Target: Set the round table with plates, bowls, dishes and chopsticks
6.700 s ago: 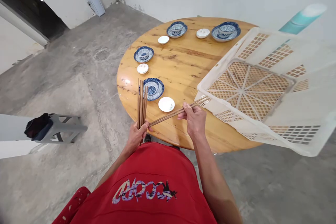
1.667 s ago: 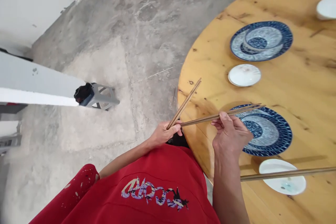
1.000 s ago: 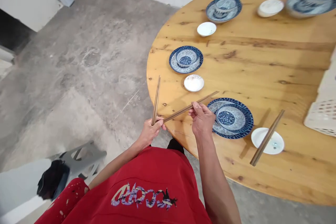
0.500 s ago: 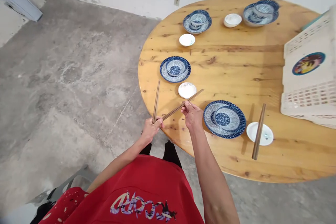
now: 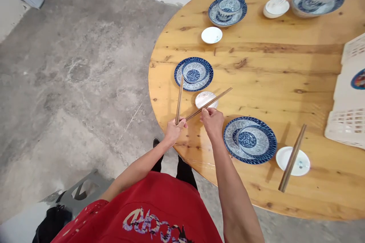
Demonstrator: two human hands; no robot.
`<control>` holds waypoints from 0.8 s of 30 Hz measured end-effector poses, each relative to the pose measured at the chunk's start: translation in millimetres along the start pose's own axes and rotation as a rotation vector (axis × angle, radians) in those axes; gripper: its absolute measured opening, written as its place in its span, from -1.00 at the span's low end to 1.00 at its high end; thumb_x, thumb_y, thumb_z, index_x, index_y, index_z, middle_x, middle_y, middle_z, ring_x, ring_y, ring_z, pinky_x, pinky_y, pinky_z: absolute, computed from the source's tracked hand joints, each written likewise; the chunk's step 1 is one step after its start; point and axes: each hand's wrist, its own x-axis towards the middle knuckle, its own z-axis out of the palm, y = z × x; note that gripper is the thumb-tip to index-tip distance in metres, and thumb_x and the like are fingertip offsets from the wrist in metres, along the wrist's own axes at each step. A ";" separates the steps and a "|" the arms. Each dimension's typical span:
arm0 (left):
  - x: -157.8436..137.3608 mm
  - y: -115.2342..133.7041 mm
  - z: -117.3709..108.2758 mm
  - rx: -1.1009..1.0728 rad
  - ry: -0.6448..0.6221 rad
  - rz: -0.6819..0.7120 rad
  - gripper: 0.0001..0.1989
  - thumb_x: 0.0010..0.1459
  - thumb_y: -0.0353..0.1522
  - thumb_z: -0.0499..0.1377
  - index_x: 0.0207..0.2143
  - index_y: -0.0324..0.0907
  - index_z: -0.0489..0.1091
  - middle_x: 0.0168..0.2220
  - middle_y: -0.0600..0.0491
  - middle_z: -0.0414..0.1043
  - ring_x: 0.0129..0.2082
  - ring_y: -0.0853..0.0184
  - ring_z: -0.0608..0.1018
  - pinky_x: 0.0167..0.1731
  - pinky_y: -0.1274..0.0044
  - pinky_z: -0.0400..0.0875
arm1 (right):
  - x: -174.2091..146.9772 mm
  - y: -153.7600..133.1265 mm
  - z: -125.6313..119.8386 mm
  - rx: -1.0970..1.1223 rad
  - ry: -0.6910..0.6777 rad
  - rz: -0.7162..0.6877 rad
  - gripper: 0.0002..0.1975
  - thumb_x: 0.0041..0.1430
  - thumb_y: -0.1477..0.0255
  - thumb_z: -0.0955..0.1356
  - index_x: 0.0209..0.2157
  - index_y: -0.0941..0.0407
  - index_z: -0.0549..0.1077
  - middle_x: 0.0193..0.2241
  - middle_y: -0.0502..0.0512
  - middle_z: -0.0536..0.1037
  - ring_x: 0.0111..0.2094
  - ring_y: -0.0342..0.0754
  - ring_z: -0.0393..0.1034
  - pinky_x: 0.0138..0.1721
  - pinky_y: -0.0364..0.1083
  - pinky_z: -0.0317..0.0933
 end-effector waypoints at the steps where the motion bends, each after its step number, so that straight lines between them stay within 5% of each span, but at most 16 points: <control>1: 2.6 -1.6 2.9 -0.005 0.011 -0.013 -0.82 0.19 -0.30 0.16 -0.38 -0.22 0.46 -0.56 0.13 0.40 -0.61 0.49 0.24 -0.52 0.60 0.13 | 0.6 0.8 -1.9 -0.082 -0.011 -0.015 -0.82 0.02 0.31 0.39 -0.43 0.14 0.51 -0.58 0.05 0.49 -0.55 -0.03 0.43 -0.53 -0.09 0.38; 11: 15.6 -11.0 8.4 -0.004 0.051 -0.023 -0.79 0.20 -0.29 0.15 -0.43 -0.21 0.44 -0.51 0.12 0.43 -0.57 0.49 0.30 -0.47 0.60 0.18 | -7.9 11.5 -8.2 -0.069 -0.066 -0.044 -0.65 -0.04 0.23 0.35 -0.24 0.15 0.50 -0.41 0.11 0.57 -0.48 0.01 0.48 -0.49 -0.04 0.40; 24: 20.0 -2.8 9.5 0.026 0.091 -0.009 -0.81 0.22 -0.29 0.14 -0.35 -0.21 0.46 -0.50 0.11 0.44 -0.54 0.47 0.31 -0.47 0.60 0.17 | -2.3 17.4 0.1 -0.026 -0.106 -0.063 -0.63 0.03 0.30 0.37 -0.12 0.14 0.50 -0.47 0.05 0.54 -0.57 -0.08 0.40 -0.54 -0.11 0.32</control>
